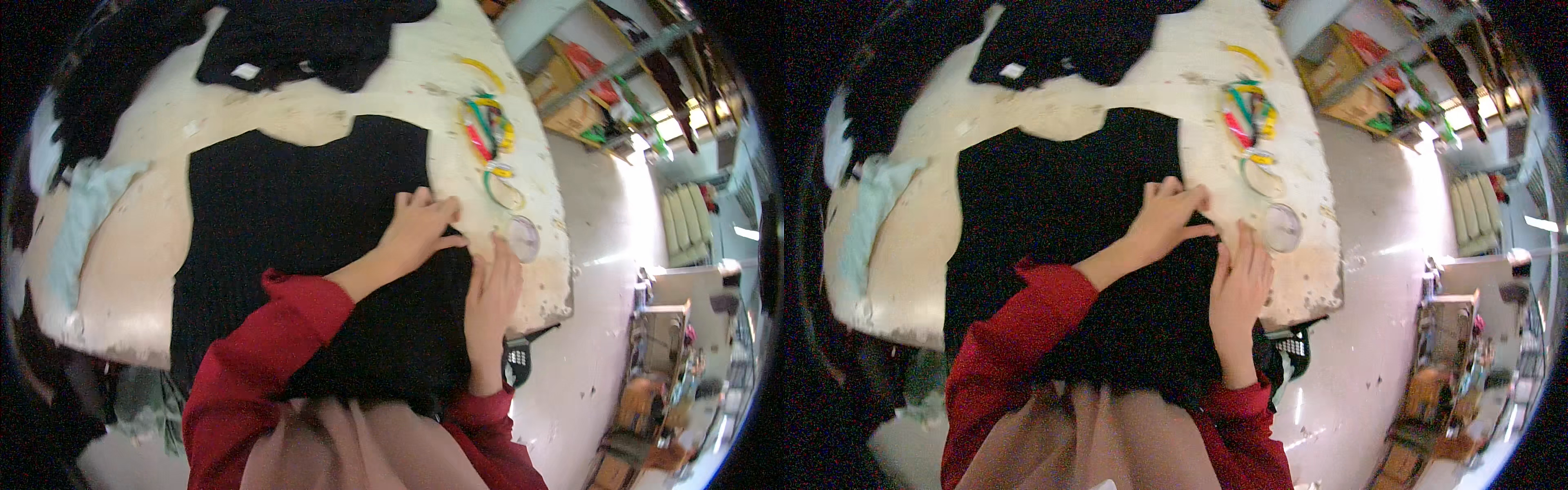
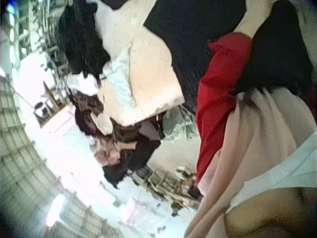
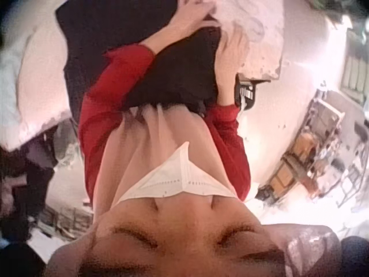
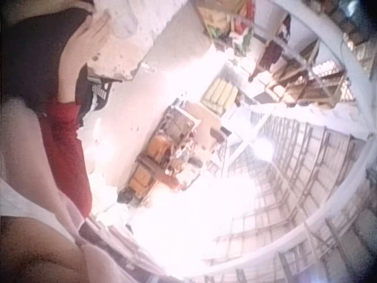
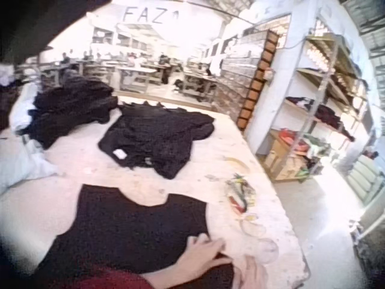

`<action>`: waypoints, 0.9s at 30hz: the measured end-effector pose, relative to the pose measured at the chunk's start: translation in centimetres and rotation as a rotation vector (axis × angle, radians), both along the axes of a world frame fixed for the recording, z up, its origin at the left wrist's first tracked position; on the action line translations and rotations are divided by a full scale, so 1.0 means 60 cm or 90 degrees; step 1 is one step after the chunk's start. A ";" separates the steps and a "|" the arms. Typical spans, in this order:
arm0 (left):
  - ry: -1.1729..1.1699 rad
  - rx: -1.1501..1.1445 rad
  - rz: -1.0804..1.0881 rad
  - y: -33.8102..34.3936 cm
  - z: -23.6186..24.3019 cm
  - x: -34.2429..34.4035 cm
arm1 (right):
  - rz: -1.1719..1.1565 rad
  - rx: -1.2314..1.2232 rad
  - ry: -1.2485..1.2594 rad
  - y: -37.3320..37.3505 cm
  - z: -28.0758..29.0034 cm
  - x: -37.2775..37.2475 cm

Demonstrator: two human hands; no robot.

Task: The person handles a black knit garment on a worktable, smoothing and folding it, then measures it with a tape measure and marks it with a pen. The person also applies a small piece of tape to the garment and continues to adjust and inspect the fabric.

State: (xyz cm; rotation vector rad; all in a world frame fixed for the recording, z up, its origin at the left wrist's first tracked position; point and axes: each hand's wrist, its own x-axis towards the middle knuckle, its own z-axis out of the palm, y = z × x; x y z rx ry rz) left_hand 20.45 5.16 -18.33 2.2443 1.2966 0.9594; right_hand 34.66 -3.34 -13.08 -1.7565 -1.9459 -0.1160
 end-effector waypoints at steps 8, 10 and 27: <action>0.143 0.093 -0.082 -0.126 0.011 -0.114 | 0.121 -0.214 -0.128 0.007 -0.063 -0.022; 0.203 -0.008 -0.046 -0.214 0.031 -0.174 | 0.105 -0.210 -0.146 0.004 -0.059 -0.013; -0.298 -0.201 0.686 -0.419 0.054 -0.439 | 0.767 -0.089 -0.057 0.043 0.085 -0.317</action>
